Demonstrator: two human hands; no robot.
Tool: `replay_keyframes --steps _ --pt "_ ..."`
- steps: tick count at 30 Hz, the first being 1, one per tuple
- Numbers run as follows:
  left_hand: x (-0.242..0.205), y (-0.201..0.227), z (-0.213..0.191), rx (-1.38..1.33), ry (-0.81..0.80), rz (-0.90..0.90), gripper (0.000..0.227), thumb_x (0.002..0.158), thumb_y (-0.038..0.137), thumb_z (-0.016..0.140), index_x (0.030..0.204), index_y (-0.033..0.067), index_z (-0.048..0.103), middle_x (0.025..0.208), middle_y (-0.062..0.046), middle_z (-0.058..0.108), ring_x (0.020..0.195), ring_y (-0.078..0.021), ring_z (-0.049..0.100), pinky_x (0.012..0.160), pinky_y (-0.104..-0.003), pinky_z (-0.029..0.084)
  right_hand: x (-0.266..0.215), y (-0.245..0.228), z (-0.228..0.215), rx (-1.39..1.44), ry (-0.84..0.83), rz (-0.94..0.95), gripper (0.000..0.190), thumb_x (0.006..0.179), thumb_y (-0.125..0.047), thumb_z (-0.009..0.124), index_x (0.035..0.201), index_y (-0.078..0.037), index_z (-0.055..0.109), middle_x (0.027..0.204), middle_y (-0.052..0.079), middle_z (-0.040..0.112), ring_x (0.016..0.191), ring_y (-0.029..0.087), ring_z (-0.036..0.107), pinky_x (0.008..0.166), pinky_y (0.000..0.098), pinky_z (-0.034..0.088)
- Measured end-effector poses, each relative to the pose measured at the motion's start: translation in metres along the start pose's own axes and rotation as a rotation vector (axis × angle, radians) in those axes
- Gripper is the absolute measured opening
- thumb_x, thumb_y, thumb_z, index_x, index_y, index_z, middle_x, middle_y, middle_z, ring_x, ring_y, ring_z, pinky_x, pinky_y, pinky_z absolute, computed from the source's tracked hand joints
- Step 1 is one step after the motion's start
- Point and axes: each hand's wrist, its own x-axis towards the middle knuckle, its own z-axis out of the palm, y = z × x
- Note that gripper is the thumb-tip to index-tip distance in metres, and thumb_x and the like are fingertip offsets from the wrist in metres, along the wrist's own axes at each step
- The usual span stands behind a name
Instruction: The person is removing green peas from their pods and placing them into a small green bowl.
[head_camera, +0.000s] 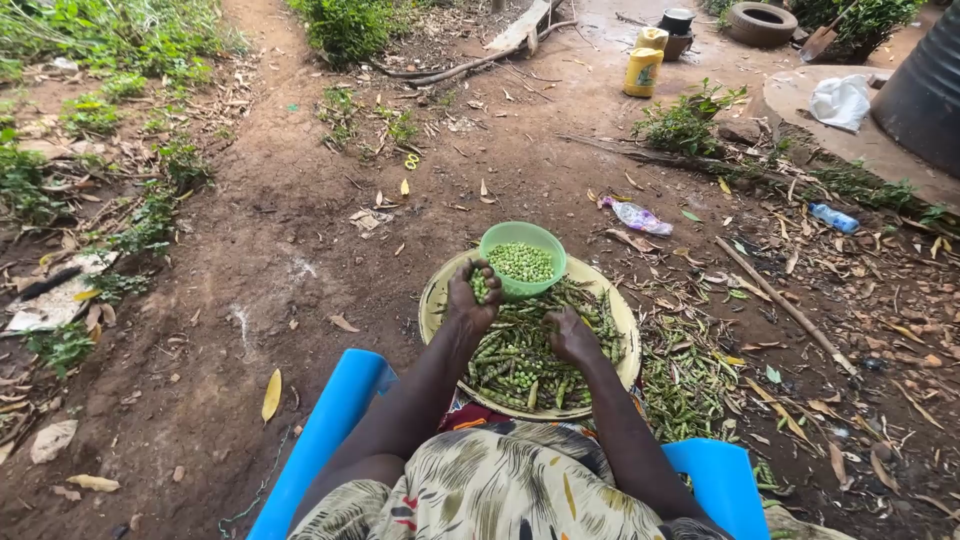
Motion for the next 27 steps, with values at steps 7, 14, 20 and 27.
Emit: replay_keyframes --steps 7,14,20,27 --pt "0.042 0.005 0.050 0.040 0.044 0.216 0.041 0.110 0.038 0.035 0.095 0.0068 0.056 0.072 -0.004 0.056 0.062 -0.0148 0.049 0.046 -0.027 0.042 0.016 0.015 0.015 -0.075 0.030 -0.041 0.047 0.089 -0.005 0.057 0.129 -0.026 0.066 0.161 0.016 0.032 0.138 0.037 0.046 0.115 0.0545 0.036" --pt "0.193 -0.016 -0.001 0.544 -0.094 0.443 0.039 0.109 0.032 0.045 0.093 0.0046 0.067 0.092 -0.010 0.067 0.087 -0.0217 0.057 0.090 -0.042 0.042 -0.003 0.000 0.003 -0.061 -0.009 -0.016 0.034 0.096 -0.016 0.059 0.129 -0.023 0.063 0.140 0.009 0.056 0.126 0.030 0.059 0.110 0.0507 0.047" --pt "0.195 -0.026 -0.013 0.696 -0.108 0.406 0.033 0.108 0.029 0.048 0.106 0.0047 0.070 0.110 -0.011 0.071 0.108 -0.0234 0.063 0.102 -0.040 0.044 0.015 0.022 0.012 0.079 0.158 -0.098 0.020 0.104 -0.018 0.051 0.116 -0.016 0.067 0.117 0.013 0.068 0.106 0.029 0.068 0.094 0.0481 0.056" --pt "0.157 -0.003 -0.019 0.246 -0.074 0.357 0.026 0.110 0.031 0.046 0.105 0.0070 0.056 0.089 -0.010 0.068 0.064 -0.0149 0.060 0.053 -0.027 0.051 0.029 0.050 -0.022 0.296 0.458 0.170 0.018 0.104 -0.016 0.054 0.119 -0.008 0.057 0.104 0.014 0.070 0.080 0.026 0.068 0.069 0.0431 0.057"
